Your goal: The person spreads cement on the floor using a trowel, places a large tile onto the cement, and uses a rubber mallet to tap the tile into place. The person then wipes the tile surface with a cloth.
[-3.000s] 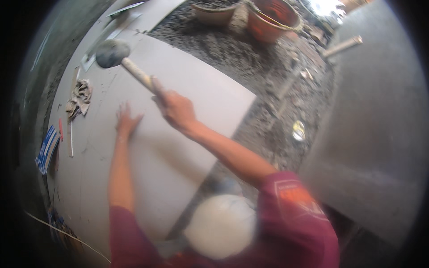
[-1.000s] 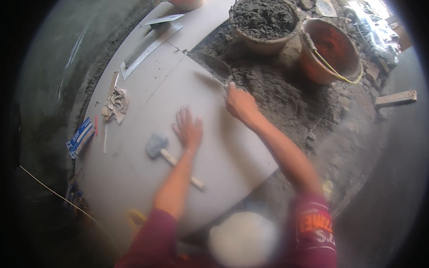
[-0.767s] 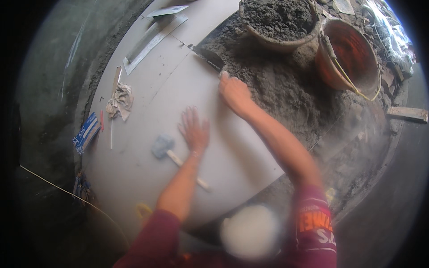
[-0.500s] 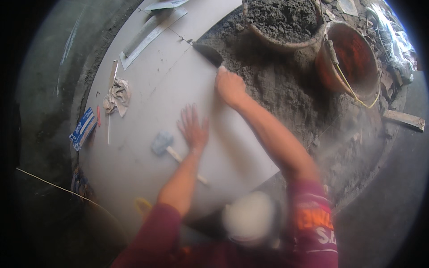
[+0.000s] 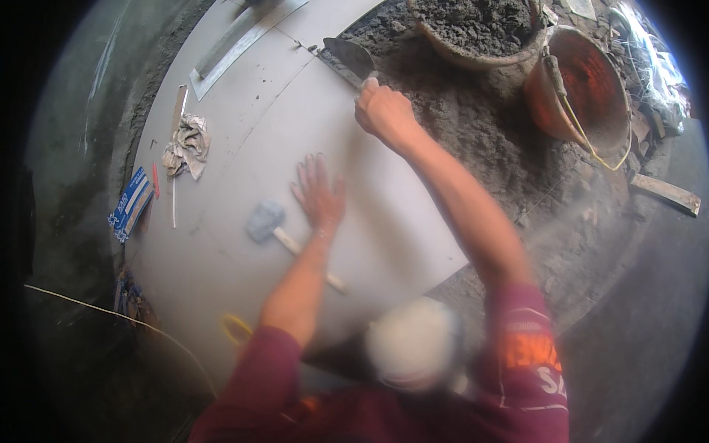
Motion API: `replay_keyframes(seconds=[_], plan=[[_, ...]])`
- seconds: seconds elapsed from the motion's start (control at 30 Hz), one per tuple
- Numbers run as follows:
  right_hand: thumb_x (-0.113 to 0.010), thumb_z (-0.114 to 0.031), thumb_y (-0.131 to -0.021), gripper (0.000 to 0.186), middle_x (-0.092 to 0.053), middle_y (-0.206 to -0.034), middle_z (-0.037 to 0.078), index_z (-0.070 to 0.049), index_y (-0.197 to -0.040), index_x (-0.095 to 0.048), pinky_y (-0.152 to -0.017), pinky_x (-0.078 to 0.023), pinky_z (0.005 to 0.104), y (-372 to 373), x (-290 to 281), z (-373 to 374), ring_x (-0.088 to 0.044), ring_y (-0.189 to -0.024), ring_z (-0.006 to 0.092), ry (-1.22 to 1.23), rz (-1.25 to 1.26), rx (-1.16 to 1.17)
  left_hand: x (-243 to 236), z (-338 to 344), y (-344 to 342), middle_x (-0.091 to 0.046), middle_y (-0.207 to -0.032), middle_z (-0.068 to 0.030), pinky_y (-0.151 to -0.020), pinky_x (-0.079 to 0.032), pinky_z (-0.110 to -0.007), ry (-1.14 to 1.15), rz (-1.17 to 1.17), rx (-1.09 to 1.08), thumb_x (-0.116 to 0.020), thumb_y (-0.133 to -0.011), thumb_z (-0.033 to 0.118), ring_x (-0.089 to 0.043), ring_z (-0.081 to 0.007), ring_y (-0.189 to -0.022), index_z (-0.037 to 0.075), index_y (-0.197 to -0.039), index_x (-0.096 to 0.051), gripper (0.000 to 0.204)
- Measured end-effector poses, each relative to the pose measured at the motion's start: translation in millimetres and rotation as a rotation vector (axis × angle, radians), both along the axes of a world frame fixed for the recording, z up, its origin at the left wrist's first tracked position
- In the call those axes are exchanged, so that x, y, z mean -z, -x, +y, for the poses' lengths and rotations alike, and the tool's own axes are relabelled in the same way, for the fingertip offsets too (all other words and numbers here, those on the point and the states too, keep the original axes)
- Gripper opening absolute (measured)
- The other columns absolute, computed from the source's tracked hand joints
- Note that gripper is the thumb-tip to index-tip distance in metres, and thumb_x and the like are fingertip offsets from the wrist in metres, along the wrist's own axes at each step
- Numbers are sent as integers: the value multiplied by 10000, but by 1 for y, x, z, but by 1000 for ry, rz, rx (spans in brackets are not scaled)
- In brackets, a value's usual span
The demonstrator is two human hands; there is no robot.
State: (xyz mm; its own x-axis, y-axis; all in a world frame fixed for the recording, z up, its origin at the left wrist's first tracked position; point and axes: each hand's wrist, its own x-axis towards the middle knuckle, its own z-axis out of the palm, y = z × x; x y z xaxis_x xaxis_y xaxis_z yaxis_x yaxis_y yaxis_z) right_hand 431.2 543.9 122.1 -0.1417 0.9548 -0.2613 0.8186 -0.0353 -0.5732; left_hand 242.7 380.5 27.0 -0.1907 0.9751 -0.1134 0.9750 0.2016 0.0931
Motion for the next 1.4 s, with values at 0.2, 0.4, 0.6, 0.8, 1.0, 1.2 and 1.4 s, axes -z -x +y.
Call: replay_keyframes(seconds=[0.2, 0.4, 0.6, 0.8, 1.0, 1.2, 1.4], plan=[[-391, -125, -948, 320, -707, -962, 306, 100, -1048, -594, -838, -562, 524, 25, -2, 10, -708, -935, 455, 14, -31, -70, 5, -3, 3, -183, -1696, -15, -1232, -78, -598, -32, -1, 30, -466, -999, 532, -128, -272, -1565, 235, -1607, -275, 703], [-451, -129, -930, 288, -709, -913, 293, 93, -1040, -598, -804, -577, 505, 24, 1, -11, -718, -927, 432, 10, -4, -74, 9, -3, 1, -191, -1694, -27, -1232, -86, -593, -33, 80, 47, -465, -1002, 535, -131, -272, -1565, 240, -1611, -261, 706], [-456, -305, -1005, 361, -706, -1007, 261, 3, -1176, -537, -807, -565, 529, -34, 26, -61, -710, -912, 438, 125, -151, -7, 5, -1, 0, -213, -1688, -37, -1234, -85, -593, -29, -7, 15, -482, -997, 523, -152, -278, -1560, 236, -1610, -262, 711], [-432, -352, -1031, 401, -696, -969, 302, 5, -1199, -501, -851, -535, 568, -88, 10, -38, -674, -918, 504, 57, -165, 147, 8, -5, 3, -216, -1686, -37, -1233, -87, -597, -56, -23, 20, -485, -993, 527, -159, -278, -1559, 230, -1608, -268, 716], [-440, -331, -1034, 387, -689, -900, 320, 28, -1173, -483, -807, -530, 589, -80, -28, -96, -666, -862, 527, 143, -143, 44, 6, -2, 1, -236, -1679, -46, -1223, -113, -607, -79, -14, 26, -518, -987, 490, -176, -284, -1555, 220, -1601, -293, 708], [-441, -285, -1031, 360, -683, -848, 311, 50, -1151, -494, -747, -531, 591, -66, -24, -125, -666, -799, 512, 200, -124, 35, 7, -3, 2, -237, -1680, -49, -1219, -125, -619, -97, -35, 30, -537, -985, 477, -184, -293, -1553, 221, -1604, -290, 714], [-447, -290, -1036, 330, -680, -801, 286, 20, -1140, -486, -714, -529, 592, -69, -7, -152, -665, -762, 493, 165, -118, 16, 12, -2, 2, -232, -1682, -30, -1232, -105, -596, -58, 39, 25, -474, -996, 539, -172, -272, -1557, 245, -1610, -271, 711]])
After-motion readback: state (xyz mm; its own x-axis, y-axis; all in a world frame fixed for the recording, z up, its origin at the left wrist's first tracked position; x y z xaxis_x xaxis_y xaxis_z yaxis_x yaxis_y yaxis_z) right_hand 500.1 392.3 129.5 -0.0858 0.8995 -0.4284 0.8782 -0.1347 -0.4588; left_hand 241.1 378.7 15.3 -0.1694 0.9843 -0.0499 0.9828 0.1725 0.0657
